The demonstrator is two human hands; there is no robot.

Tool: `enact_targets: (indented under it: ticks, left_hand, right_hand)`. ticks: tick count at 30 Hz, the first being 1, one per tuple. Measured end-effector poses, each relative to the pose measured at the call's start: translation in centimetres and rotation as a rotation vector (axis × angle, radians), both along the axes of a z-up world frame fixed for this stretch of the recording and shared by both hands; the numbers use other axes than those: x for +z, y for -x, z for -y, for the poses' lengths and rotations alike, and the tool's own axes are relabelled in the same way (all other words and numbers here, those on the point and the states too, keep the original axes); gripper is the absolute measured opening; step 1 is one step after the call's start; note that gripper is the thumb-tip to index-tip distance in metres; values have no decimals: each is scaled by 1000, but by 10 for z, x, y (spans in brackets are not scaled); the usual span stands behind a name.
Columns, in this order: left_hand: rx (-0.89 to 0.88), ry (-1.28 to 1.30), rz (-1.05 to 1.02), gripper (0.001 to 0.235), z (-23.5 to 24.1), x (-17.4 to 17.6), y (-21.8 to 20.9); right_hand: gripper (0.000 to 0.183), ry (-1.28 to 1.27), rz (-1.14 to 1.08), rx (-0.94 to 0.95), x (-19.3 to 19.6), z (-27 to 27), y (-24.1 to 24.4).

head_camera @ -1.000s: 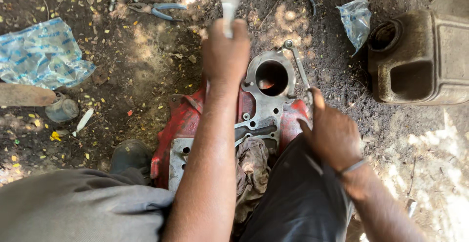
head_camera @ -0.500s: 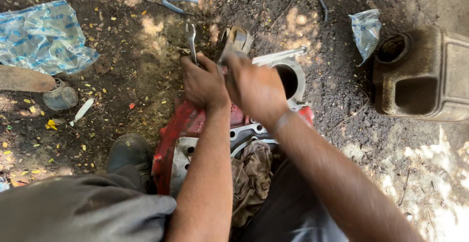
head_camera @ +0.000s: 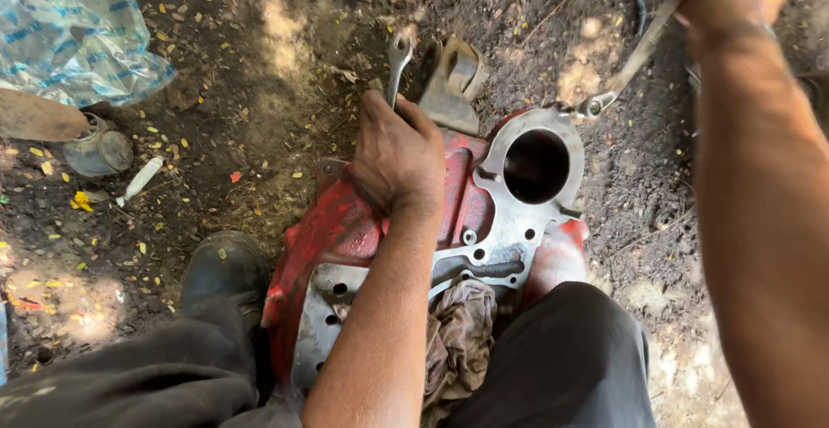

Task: The person is working on a red engine block placed on the ground. They use a wrench to tighten bolts on the cylinder head area and wipe the surface with a cloth. The person also picks up and handles a metal ring part.

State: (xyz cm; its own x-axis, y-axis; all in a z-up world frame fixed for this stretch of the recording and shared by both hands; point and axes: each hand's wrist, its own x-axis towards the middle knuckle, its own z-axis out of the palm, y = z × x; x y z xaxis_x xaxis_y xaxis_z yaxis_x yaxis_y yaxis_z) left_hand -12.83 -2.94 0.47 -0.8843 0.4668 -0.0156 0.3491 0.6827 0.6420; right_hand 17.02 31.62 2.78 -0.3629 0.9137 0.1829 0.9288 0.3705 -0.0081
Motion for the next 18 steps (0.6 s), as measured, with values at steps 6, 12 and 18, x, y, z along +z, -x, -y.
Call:
enact_targets:
  ticks: [6,12,18]
  left_hand:
    - [-4,39,35,20,-2,-2,-1]
    - [-7,24,65,22,1,0,-2]
    - [-32,87,109,23,4,-3,-2]
  right_hand:
    - [22,48,-339,-283,0,123,-129]
    - [27,37,-4,11,58,357,-69]
    - [36,446,-75,273,130,419,55]
